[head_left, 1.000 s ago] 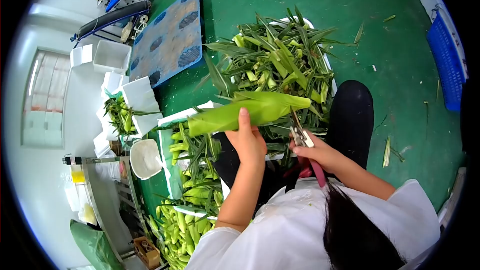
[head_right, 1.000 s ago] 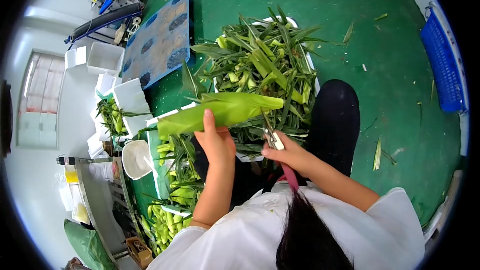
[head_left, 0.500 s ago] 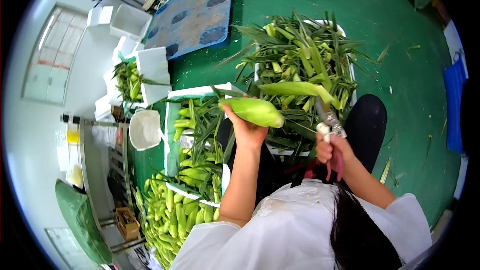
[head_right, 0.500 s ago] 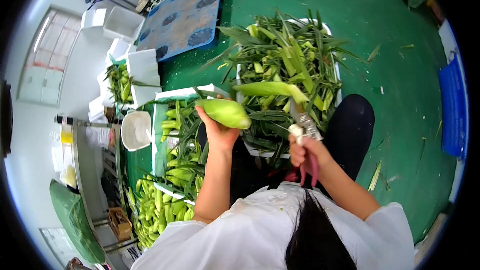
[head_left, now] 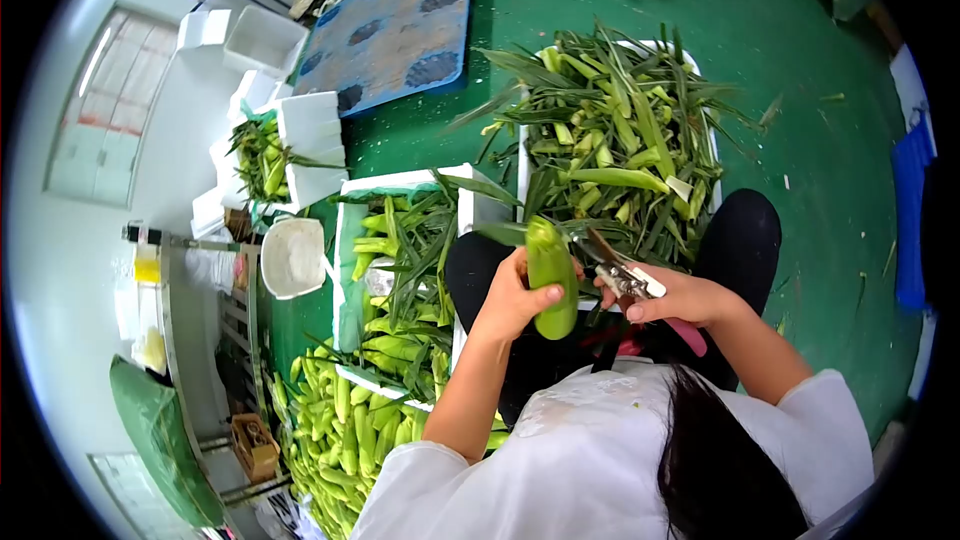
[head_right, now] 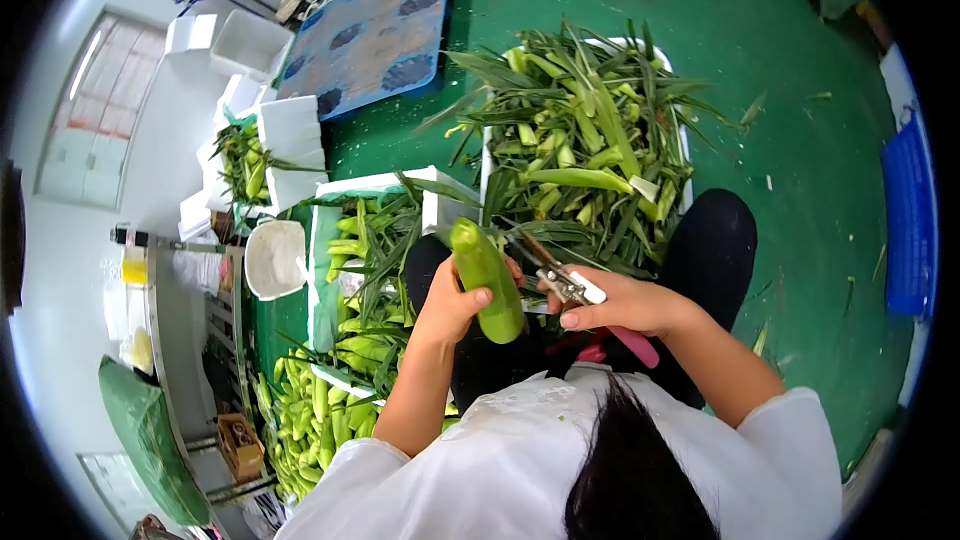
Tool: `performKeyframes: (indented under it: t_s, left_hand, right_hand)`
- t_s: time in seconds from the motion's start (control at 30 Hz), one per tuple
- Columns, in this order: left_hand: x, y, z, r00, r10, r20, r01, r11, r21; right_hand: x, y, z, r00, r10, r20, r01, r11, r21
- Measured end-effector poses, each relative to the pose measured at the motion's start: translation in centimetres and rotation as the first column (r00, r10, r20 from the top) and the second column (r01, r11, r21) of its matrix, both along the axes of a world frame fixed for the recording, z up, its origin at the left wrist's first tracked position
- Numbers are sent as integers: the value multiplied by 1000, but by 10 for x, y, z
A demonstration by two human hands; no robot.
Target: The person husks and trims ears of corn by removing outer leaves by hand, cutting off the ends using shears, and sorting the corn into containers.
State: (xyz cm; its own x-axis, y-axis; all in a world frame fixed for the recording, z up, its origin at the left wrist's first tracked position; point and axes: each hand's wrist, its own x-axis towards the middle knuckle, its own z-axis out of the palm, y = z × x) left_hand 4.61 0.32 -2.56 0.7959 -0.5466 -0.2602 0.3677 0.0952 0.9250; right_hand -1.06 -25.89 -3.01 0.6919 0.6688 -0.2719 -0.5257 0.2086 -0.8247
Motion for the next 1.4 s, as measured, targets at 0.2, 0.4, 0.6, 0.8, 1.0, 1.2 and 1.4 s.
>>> performKeyframes:
  t_s: [0.2, 0.4, 0.6, 0.8, 1.0, 1.2, 1.4]
  left_hand:
    - [1, 16, 6, 910, -244, 335, 90, 905, 415]
    - [-11, -3, 15, 980, -2, 201, 15, 998, -60]
    - [-15, -12, 0, 999, -35, 2, 35, 988, -148]
    - [-51, 112, -35, 772, 57, -633, -562, 528, -637]
    - [-249, 371, -74, 63, 951, -304, -986, 13, -164]
    - [-385, 554, -78, -839, 401, -368, -340, -914, -222]
    - [-153, 446, -142, 317, 947, 48, -890, 280, 359]
  right_hand:
    - [-13, -13, 6, 996, 88, -32, -88, 996, 5]
    - [-46, -12, 13, 997, 72, -20, -74, 994, -76]
    - [-48, 12, 17, 930, -366, 25, 365, 921, -138]
    - [-43, 20, -46, 787, -533, -310, 567, 823, 24]
    - [-73, 45, -52, 895, -198, -399, 221, 975, 12]
    - [-52, 51, -50, 901, -129, -414, 83, 988, -128]
    - [-56, 68, -49, 862, -255, -437, 188, 963, -192]
